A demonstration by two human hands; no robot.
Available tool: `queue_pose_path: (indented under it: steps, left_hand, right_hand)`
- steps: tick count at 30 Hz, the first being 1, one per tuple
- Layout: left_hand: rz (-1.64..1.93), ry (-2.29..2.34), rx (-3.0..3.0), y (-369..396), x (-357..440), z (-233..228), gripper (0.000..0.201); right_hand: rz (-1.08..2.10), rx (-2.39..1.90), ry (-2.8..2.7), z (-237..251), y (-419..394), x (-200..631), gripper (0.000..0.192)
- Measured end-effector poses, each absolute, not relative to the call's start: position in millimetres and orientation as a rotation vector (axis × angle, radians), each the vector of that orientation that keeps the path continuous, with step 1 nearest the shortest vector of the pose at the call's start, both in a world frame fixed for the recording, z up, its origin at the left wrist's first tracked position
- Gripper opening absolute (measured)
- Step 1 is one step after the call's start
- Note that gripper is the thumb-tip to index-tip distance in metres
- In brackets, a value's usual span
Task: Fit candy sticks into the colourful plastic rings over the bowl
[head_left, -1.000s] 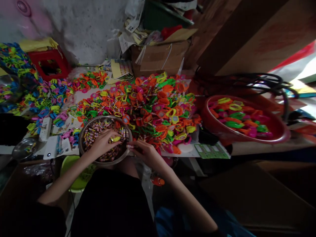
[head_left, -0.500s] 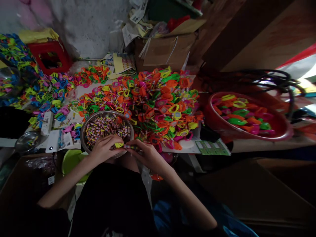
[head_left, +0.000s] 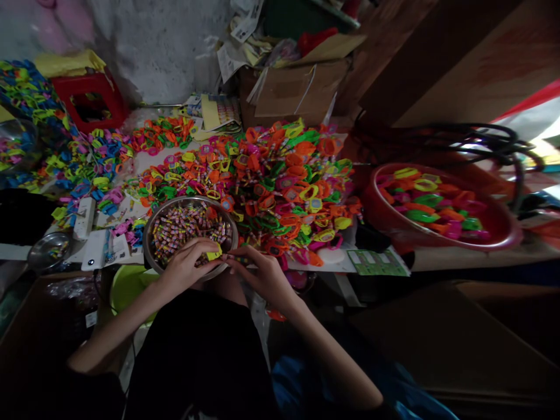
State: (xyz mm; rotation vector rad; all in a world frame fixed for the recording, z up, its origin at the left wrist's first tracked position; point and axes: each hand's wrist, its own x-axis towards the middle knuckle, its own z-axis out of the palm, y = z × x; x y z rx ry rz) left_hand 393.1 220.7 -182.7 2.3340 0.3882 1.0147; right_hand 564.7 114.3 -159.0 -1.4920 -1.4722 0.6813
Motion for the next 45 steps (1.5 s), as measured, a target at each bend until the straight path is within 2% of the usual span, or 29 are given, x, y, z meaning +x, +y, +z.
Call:
queue_pose_path:
  steps: [6, 22, 33, 39, 45]
  left_hand:
    - [0.985, 0.425, 2.366, 218.0, 392.9, -176.4, 0.016]
    - [1.053, 0.332, 2.331, 206.6, 394.1, -176.6, 0.025]
    - [1.045, 0.386, 2.265, 200.1, 388.6, -172.0, 0.011]
    - [1.012, 0.360, 2.364, 198.9, 384.8, -167.6, 0.004]
    - [1.047, 0.376, 2.382, 199.2, 383.2, -168.0, 0.011]
  right_hand:
    - [0.659, -1.507, -1.466, -163.9, 113.0, 563.6, 0.021]
    - [0.628, -1.412, -1.384, -165.8, 108.6, 559.2, 0.017]
    - [0.577, -1.351, -1.434, -174.2, 106.3, 551.2, 0.016]
    - [0.424, -1.333, -1.467, -177.2, 104.7, 545.7, 0.014]
    - [0.441, -1.380, -1.432, -180.3, 102.9, 542.8, 0.016]
